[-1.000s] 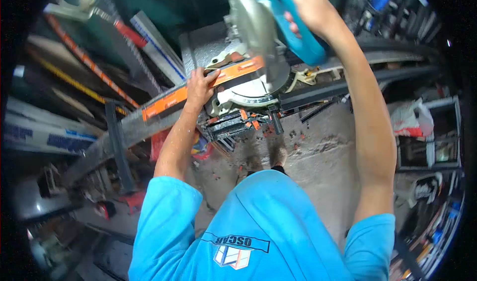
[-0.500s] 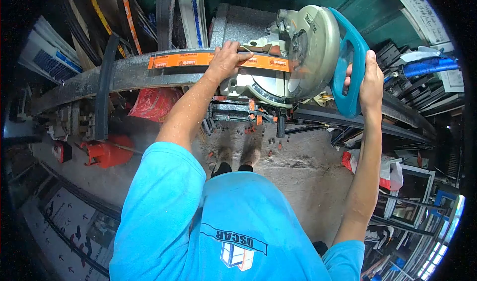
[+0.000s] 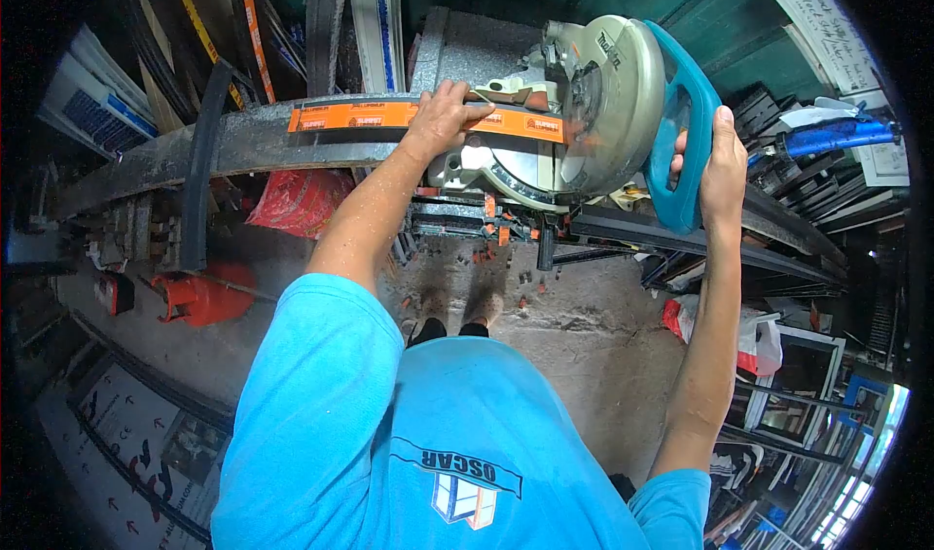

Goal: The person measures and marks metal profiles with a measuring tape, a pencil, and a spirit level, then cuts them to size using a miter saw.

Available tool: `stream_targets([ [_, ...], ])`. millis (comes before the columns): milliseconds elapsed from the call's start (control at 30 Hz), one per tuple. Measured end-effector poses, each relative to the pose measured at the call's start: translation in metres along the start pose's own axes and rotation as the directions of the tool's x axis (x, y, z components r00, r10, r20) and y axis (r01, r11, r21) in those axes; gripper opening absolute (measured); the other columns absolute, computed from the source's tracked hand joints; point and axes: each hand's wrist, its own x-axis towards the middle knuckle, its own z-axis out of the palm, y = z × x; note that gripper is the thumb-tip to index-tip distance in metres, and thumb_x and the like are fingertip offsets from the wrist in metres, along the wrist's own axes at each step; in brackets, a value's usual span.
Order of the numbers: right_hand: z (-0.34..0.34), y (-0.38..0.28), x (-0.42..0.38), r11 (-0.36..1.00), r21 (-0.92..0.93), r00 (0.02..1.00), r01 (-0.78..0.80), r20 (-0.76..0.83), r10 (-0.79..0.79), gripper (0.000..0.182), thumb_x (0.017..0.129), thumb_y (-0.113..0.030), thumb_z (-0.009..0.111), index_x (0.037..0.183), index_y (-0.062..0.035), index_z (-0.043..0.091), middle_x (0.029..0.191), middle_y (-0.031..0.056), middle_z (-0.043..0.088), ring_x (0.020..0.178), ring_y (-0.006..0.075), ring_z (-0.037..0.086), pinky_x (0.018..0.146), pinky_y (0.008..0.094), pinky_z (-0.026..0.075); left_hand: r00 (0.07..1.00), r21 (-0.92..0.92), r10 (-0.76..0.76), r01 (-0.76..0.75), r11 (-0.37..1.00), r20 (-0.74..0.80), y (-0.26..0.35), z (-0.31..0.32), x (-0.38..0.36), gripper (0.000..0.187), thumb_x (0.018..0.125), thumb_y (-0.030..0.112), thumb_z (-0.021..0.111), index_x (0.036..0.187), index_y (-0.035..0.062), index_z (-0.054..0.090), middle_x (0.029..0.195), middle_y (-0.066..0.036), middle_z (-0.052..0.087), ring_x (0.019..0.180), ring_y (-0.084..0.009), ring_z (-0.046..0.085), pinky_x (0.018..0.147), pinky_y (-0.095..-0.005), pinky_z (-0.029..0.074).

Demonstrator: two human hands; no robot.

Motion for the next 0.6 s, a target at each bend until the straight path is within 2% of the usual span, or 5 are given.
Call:
stream_targets([
  [67, 0.0001, 0.0001, -0.0003, 1.000, -0.001, 1.000, 0.011, -0.002, -0.011, 0.057, 0.111, -0.051, 0.036, 0.101, -0.0016, 0.062, 0.073, 0.0065, 0.063, 0.056, 0.0131, 0.061, 0.052, 0.0285, 0.051, 0.999, 0.010, 0.030, -0.030, 1.000, -0.016, 0.0018, -0.0031, 0.0006, 0.062, 0.076, 0.018, 0.088, 0.133, 0.0346, 0.071, 0.121, -0.005, 0.058, 0.117, -0.0270, 0.053, 0.092, -0.0468, 0.045],
  [133, -0.0002, 0.0004, -0.0002, 1.000, -0.008, 1.000, 0.009, 0.003, -0.009, 0.057, 0.111, -0.052, 0.036, 0.101, -0.0016, 0.062, 0.074, 0.0065, 0.063, 0.056, 0.0131, 0.061, 0.053, 0.0285, 0.051, 0.998, -0.016, -0.048, 0.049, 0.999, 0.036, 0.0061, -0.0066, 0.0012, 0.060, 0.079, 0.012, 0.084, 0.130, 0.0408, 0.071, 0.122, -0.002, 0.057, 0.122, -0.0241, 0.051, 0.103, -0.0477, 0.045],
  [367, 0.0018, -0.0004, -0.0024, 1.000, -0.007, 1.000, 0.012, -0.013, -0.012, 0.059, 0.111, -0.053, 0.036, 0.101, -0.0013, 0.063, 0.074, 0.0063, 0.063, 0.056, 0.0129, 0.062, 0.052, 0.0286, 0.051, 0.998, -0.015, -0.051, 0.052, 0.999, 0.048, 0.0061, -0.0085, 0.0005, 0.059, 0.078, 0.017, 0.086, 0.130, 0.0412, 0.071, 0.122, -0.002, 0.057, 0.121, -0.0242, 0.051, 0.103, -0.0468, 0.045],
  [433, 0.0019, -0.0015, -0.0036, 1.000, -0.021, 1.000, 0.013, -0.013, -0.013, 0.059, 0.111, -0.052, 0.035, 0.102, -0.0009, 0.063, 0.074, 0.0063, 0.063, 0.056, 0.0129, 0.062, 0.052, 0.0287, 0.050, 1.000, 0.014, 0.029, -0.029, 0.999, -0.006, 0.0012, -0.0041, 0.0010, 0.063, 0.076, 0.019, 0.088, 0.133, 0.0363, 0.070, 0.121, -0.005, 0.058, 0.116, -0.0271, 0.053, 0.092, -0.0467, 0.045],
  [600, 0.0004, 0.0047, -0.0024, 1.000, -0.019, 1.000, 0.021, -0.008, -0.021, 0.060, 0.111, -0.053, 0.035, 0.101, -0.0007, 0.062, 0.073, 0.0063, 0.063, 0.056, 0.0131, 0.062, 0.052, 0.0285, 0.050, 0.999, -0.017, 0.027, -0.028, 0.999, -0.026, 0.0021, -0.0025, -0.0006, 0.063, 0.076, 0.017, 0.088, 0.134, 0.0359, 0.070, 0.121, -0.005, 0.057, 0.116, -0.0271, 0.052, 0.092, -0.0474, 0.045],
])
